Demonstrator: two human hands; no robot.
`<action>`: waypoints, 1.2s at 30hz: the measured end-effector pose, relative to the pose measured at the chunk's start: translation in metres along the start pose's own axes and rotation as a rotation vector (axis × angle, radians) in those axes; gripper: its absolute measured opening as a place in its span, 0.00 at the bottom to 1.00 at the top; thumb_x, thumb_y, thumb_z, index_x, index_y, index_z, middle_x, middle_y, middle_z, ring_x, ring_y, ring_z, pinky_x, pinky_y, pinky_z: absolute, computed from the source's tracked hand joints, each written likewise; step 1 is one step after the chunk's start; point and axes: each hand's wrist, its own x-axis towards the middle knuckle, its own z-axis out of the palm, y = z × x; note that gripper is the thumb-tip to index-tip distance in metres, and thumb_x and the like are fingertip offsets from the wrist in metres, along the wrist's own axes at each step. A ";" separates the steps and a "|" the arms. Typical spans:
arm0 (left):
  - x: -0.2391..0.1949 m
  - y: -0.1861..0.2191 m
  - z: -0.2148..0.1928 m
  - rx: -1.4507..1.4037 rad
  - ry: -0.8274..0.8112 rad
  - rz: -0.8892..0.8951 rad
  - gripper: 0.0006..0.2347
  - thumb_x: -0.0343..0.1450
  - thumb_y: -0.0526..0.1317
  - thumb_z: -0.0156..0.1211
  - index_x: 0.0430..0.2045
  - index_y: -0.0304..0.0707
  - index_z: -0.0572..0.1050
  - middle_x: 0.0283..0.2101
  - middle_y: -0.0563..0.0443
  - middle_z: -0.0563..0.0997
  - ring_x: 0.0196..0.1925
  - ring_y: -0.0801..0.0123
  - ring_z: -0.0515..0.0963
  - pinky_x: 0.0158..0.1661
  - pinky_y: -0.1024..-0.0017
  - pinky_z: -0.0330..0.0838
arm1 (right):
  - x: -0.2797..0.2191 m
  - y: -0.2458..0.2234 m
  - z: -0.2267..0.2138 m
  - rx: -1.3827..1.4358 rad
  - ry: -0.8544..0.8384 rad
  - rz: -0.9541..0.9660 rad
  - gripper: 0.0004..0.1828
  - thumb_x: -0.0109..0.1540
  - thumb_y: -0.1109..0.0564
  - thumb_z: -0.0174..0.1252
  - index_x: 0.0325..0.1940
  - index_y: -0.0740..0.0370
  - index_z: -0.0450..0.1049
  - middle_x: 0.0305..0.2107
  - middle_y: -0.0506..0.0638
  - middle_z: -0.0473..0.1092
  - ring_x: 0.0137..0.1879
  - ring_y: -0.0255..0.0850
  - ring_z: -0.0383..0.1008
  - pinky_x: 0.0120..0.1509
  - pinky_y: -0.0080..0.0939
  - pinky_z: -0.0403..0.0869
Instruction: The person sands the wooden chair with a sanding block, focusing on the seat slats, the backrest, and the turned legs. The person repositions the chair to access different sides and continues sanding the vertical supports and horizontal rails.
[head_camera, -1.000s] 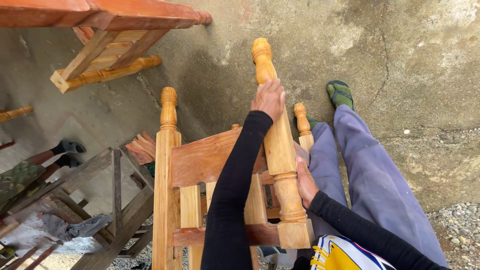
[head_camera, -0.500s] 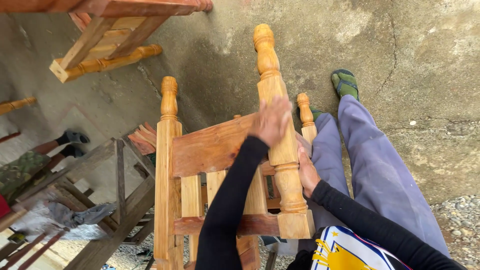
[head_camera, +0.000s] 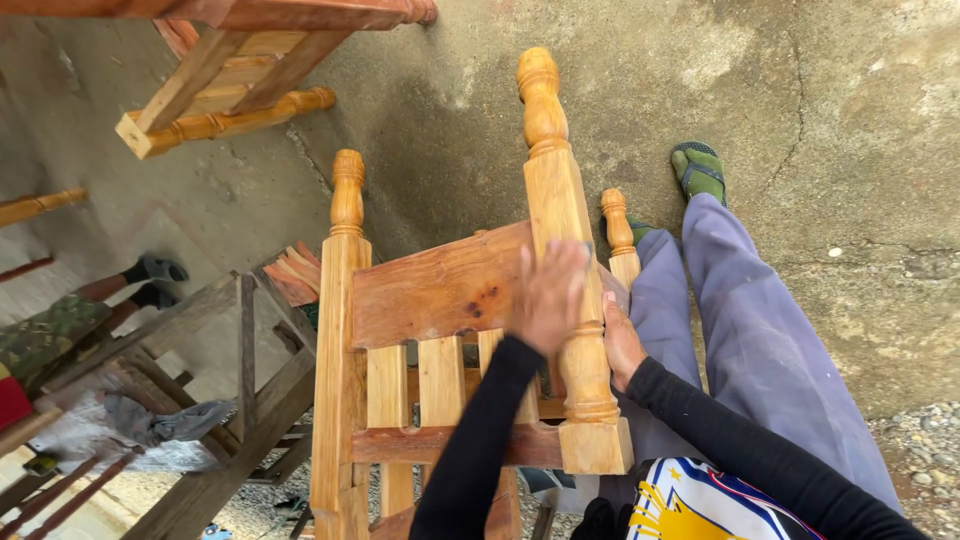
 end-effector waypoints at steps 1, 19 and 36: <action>0.033 -0.028 0.014 -0.008 0.008 -0.004 0.20 0.79 0.39 0.43 0.67 0.37 0.68 0.72 0.40 0.68 0.78 0.53 0.60 0.76 0.41 0.41 | 0.003 0.004 -0.004 -0.011 0.005 -0.001 0.37 0.69 0.30 0.36 0.70 0.58 0.64 0.51 0.57 0.71 0.53 0.47 0.73 0.56 0.51 0.74; 0.094 -0.073 0.026 -0.017 0.063 -0.453 0.18 0.78 0.41 0.43 0.59 0.30 0.73 0.64 0.37 0.74 0.65 0.45 0.75 0.73 0.46 0.53 | -0.061 -0.032 0.042 -0.610 -0.035 -0.569 0.37 0.69 0.43 0.48 0.79 0.57 0.49 0.65 0.55 0.63 0.70 0.42 0.62 0.73 0.41 0.60; 0.031 -0.059 0.029 -0.089 0.079 -0.462 0.20 0.77 0.47 0.42 0.61 0.44 0.74 0.68 0.49 0.73 0.81 0.49 0.48 0.71 0.33 0.24 | -0.060 -0.037 0.049 -0.520 -0.042 -0.463 0.30 0.69 0.46 0.48 0.72 0.61 0.56 0.57 0.53 0.67 0.60 0.38 0.67 0.65 0.39 0.67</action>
